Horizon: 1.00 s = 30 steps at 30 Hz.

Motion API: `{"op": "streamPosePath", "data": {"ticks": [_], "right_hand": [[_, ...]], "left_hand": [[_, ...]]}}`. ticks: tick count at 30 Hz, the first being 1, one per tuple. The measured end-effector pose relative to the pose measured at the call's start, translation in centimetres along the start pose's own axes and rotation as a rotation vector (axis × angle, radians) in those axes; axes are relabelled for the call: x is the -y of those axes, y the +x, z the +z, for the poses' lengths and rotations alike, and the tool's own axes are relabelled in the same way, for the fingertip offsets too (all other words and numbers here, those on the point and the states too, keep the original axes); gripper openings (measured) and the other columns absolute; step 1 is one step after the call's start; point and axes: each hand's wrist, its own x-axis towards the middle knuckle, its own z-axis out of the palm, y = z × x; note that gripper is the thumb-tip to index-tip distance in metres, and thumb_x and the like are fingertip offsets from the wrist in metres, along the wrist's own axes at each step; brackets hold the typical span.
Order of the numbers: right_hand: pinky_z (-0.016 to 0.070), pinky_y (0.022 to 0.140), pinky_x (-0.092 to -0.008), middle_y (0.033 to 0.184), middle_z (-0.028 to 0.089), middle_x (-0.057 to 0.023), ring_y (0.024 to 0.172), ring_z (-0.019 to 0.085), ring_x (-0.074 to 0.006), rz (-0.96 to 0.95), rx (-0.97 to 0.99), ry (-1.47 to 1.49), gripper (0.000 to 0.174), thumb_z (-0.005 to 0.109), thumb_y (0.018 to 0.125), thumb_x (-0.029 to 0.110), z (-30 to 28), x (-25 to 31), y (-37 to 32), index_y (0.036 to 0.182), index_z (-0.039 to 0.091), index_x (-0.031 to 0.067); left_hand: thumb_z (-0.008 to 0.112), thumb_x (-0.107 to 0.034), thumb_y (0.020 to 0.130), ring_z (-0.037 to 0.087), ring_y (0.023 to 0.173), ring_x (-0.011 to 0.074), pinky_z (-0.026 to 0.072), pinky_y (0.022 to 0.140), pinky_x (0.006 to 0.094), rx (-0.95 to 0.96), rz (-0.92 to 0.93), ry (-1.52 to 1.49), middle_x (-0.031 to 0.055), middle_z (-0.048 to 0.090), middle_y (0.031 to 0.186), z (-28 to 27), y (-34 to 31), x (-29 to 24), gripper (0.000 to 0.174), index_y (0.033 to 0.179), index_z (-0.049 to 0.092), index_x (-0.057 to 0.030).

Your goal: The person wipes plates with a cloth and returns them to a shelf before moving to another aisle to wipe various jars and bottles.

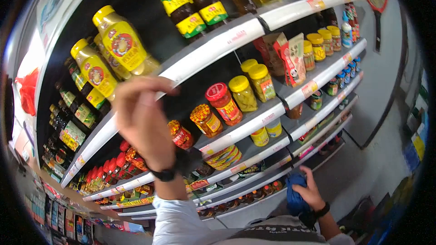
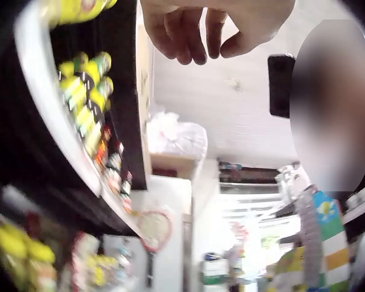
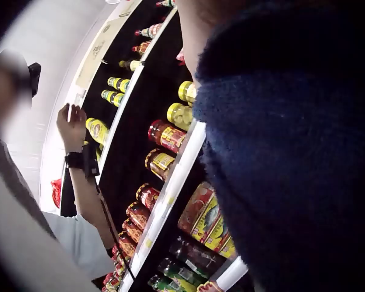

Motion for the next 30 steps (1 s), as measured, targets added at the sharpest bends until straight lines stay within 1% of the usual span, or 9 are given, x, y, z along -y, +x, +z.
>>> {"op": "streamPosePath", "data": {"ticks": [2,5,9,13,17,23,27,29,30], "right_hand": [[0.0377,0.100,-0.0319,0.130,0.046,-0.0106,0.114,0.049,-0.0192,-0.157,0.036,-0.120,0.072,0.062,0.083,0.003,0.9,2.6,0.6,0.146,0.027,0.0068],[0.0378,0.099,-0.0321,0.124,0.052,-0.0114,0.113,0.050,-0.0203,-0.168,0.262,-0.173,0.058,0.064,0.085,0.008,0.9,4.9,1.5,0.139,0.042,0.0023],[0.0404,0.092,-0.0313,0.111,0.054,-0.0098,0.107,0.053,-0.0194,-0.404,0.323,-0.296,0.044,0.074,0.080,0.018,2.3,7.5,2.0,0.116,0.056,0.0014],[0.0407,0.089,-0.0313,0.106,0.056,-0.0080,0.103,0.054,-0.0172,-0.339,0.203,-0.227,0.037,0.075,0.079,0.018,3.0,5.7,1.7,0.108,0.059,0.0018],[0.0427,0.084,-0.0284,0.096,0.059,-0.0038,0.092,0.055,-0.0126,-0.319,0.136,-0.155,0.029,0.072,0.081,0.011,2.8,5.2,0.9,0.105,0.059,-0.0001],[0.0433,0.082,-0.0301,0.098,0.060,-0.0078,0.092,0.057,-0.0146,-0.177,0.137,-0.124,0.027,0.071,0.084,0.019,2.0,5.7,0.6,0.098,0.061,-0.0014],[0.0437,0.087,-0.0348,0.107,0.061,-0.0150,0.096,0.060,-0.0237,-0.410,0.261,-0.415,0.037,0.070,0.084,0.023,1.4,5.5,0.8,0.106,0.059,-0.0049],[0.0435,0.089,-0.0360,0.110,0.061,-0.0176,0.099,0.060,-0.0269,-0.420,0.285,-0.398,0.040,0.070,0.085,0.024,1.7,5.6,0.6,0.108,0.058,-0.0058],[0.0431,0.091,-0.0357,0.113,0.060,-0.0184,0.102,0.059,-0.0276,-0.375,0.307,-0.361,0.041,0.070,0.084,0.024,2.0,6.3,0.3,0.110,0.059,-0.0055]], "left_hand": [[0.064,0.001,0.081,0.061,0.078,0.0141,0.0475,0.073,0.0257,0.132,-0.193,-0.220,0.0083,0.065,0.084,3.9,-3.6,1.1,0.010,0.091,0.064,0.0026],[0.065,-0.001,0.084,0.060,0.073,0.0105,0.0463,0.068,0.0226,0.130,-0.572,-0.467,0.0063,0.065,0.083,9.9,-8.5,3.0,0.008,0.091,0.064,0.0023],[0.059,-0.004,0.088,0.057,0.064,0.0133,0.0466,0.063,0.0269,-0.047,-0.782,-0.639,0.0077,0.061,0.075,16.1,-13.1,6.3,0.010,0.094,0.061,0.0038],[0.059,-0.006,0.089,0.055,0.063,0.0116,0.0460,0.062,0.0256,-0.144,-0.880,-0.934,0.0063,0.059,0.075,19.4,-15.0,7.3,0.011,0.094,0.062,0.0034],[0.063,-0.005,0.088,0.055,0.063,0.0080,0.0456,0.059,0.0231,-0.004,-0.716,-0.520,0.0017,0.060,0.070,21.1,-15.9,7.9,0.008,0.093,0.064,0.0009],[0.068,-0.001,0.076,0.059,0.058,0.0226,0.0455,0.053,0.0288,0.418,0.150,0.092,0.0090,0.058,0.069,21.9,-15.7,7.2,0.013,0.089,0.068,-0.0046],[0.067,-0.006,0.082,0.058,0.058,0.0180,0.0453,0.053,0.0276,0.425,0.147,-0.026,0.0063,0.059,0.069,22.9,-15.8,5.6,0.008,0.090,0.067,-0.0041],[0.062,-0.011,0.089,0.056,0.060,0.0131,0.0458,0.054,0.0279,0.371,-0.762,-0.742,0.0011,0.058,0.071,23.1,-15.7,4.2,0.010,0.093,0.064,-0.0022],[0.061,-0.013,0.091,0.055,0.061,0.0080,0.0453,0.054,0.0236,0.334,-1.055,-1.059,-0.0006,0.057,0.072,22.8,-15.1,4.2,0.014,0.097,0.063,-0.0010]]}}
